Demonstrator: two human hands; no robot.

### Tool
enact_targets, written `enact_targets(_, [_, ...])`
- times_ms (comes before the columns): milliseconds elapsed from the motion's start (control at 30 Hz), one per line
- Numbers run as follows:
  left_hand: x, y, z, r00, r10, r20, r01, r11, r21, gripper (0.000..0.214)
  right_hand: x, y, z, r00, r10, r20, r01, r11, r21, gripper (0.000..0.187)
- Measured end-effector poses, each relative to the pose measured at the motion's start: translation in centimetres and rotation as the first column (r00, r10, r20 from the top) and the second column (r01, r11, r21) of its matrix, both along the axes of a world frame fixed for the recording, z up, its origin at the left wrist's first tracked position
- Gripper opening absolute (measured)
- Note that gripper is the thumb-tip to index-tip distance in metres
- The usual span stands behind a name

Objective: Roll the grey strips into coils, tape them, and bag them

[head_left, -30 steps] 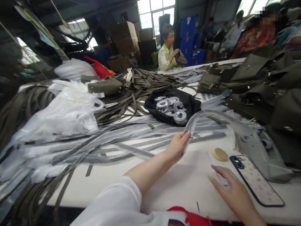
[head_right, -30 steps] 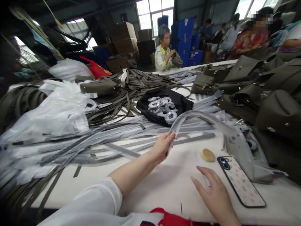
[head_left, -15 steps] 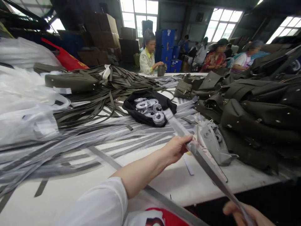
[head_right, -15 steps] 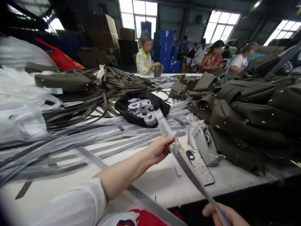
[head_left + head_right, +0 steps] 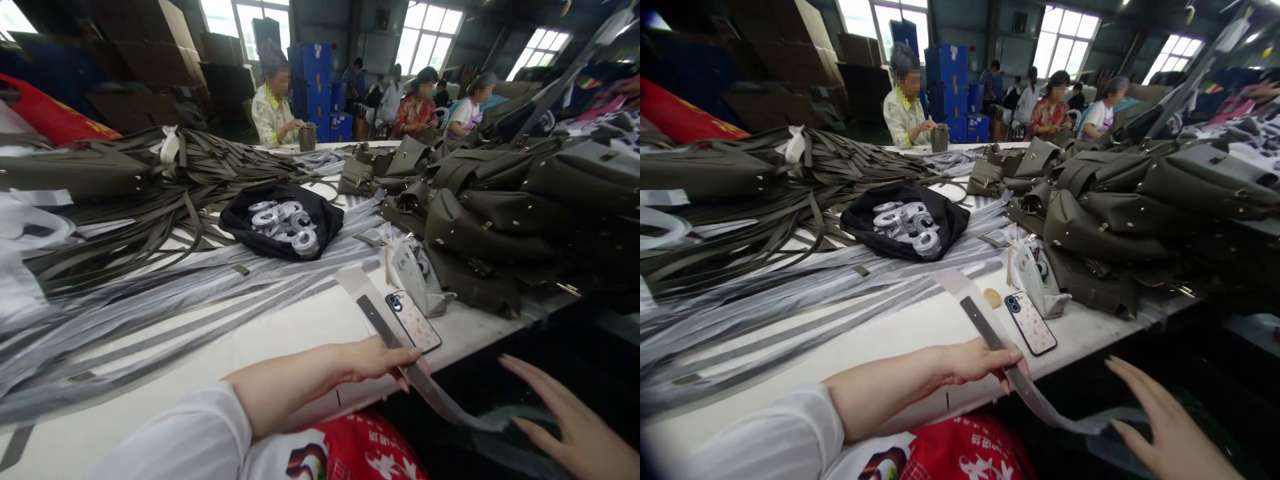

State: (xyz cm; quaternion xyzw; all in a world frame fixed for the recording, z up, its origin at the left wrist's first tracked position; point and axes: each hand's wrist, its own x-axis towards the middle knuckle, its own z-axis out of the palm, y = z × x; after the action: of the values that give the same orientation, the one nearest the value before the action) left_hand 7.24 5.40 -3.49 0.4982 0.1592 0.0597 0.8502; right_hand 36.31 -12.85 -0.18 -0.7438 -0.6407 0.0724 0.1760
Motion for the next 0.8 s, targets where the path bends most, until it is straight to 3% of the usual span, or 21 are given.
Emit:
enact_targets(33, [-0.1,-0.4,-0.4,0.999,-0.044,-0.001,0.044,0.999,0.010,0.057,-2.8,1.2,-0.4,0.972,0.088,-0.217,-0.114,0.987,-0.113,0.063])
enact_targets(100, [-0.2,-1.6,-1.4,0.998,-0.065,-0.004,0.065,0.998,-0.002,0.060,-8.9,4.0,-1.3,0.779,0.146,-0.609,-0.298,0.942,-0.155,0.057])
enact_targets(167, [-0.4,-2.6,-2.6,0.998,-0.042,-0.050,0.041,0.999,-0.026,0.062,-14.0,6.3,-2.2,0.633,0.028,-0.773,-0.257,0.950,-0.177,0.046])
enact_targets(233, [-1.2,-3.1,-3.1,0.992,-0.073,-0.107,0.069,0.997,-0.035,0.059,-16.9,7.8,-3.1,0.562,-0.040,-0.826,-0.164,0.974,-0.158,0.042])
enact_targets(333, [-3.0,-1.7,-2.1,0.973,-0.181,-0.141,0.194,0.977,0.086,0.052,-17.6,8.2,-3.6,0.488,-0.125,-0.864,-0.017,0.988,-0.152,0.043])
enact_targets(367, [-3.5,-1.0,-1.4,0.978,-0.150,-0.143,0.173,0.971,0.166,0.050,-17.4,8.1,-3.5,0.453,-0.161,-0.877,0.015,0.985,-0.173,0.043])
enact_targets(467, [-4.0,1.0,1.0,0.996,0.087,-0.020,-0.077,0.953,0.293,0.046,-17.2,8.2,-2.6,0.357,-0.240,-0.903,0.025,0.969,-0.247,0.045])
enact_targets(567, [-3.2,1.6,2.9,0.956,0.292,0.027,-0.292,0.939,0.184,0.048,-18.4,8.5,-1.7,0.276,-0.206,-0.939,-0.083,0.968,-0.237,0.046])
enact_targets(633, [-2.5,1.7,3.9,0.905,0.425,0.023,-0.425,0.899,0.110,0.043,-19.3,8.3,-1.7,0.238,-0.161,-0.958,-0.170,0.964,-0.204,0.046])
enact_targets(733, [-1.9,2.0,5.0,0.802,0.582,0.134,-0.595,0.799,0.088,0.040,-20.0,7.9,-2.1,0.302,-0.136,-0.944,-0.135,0.974,-0.184,0.047])
enact_targets(800, [-1.6,1.9,5.6,0.798,0.585,0.146,-0.598,0.799,0.065,0.048,-20.2,7.8,-2.5,0.347,-0.131,-0.929,-0.039,0.987,-0.154,0.048])
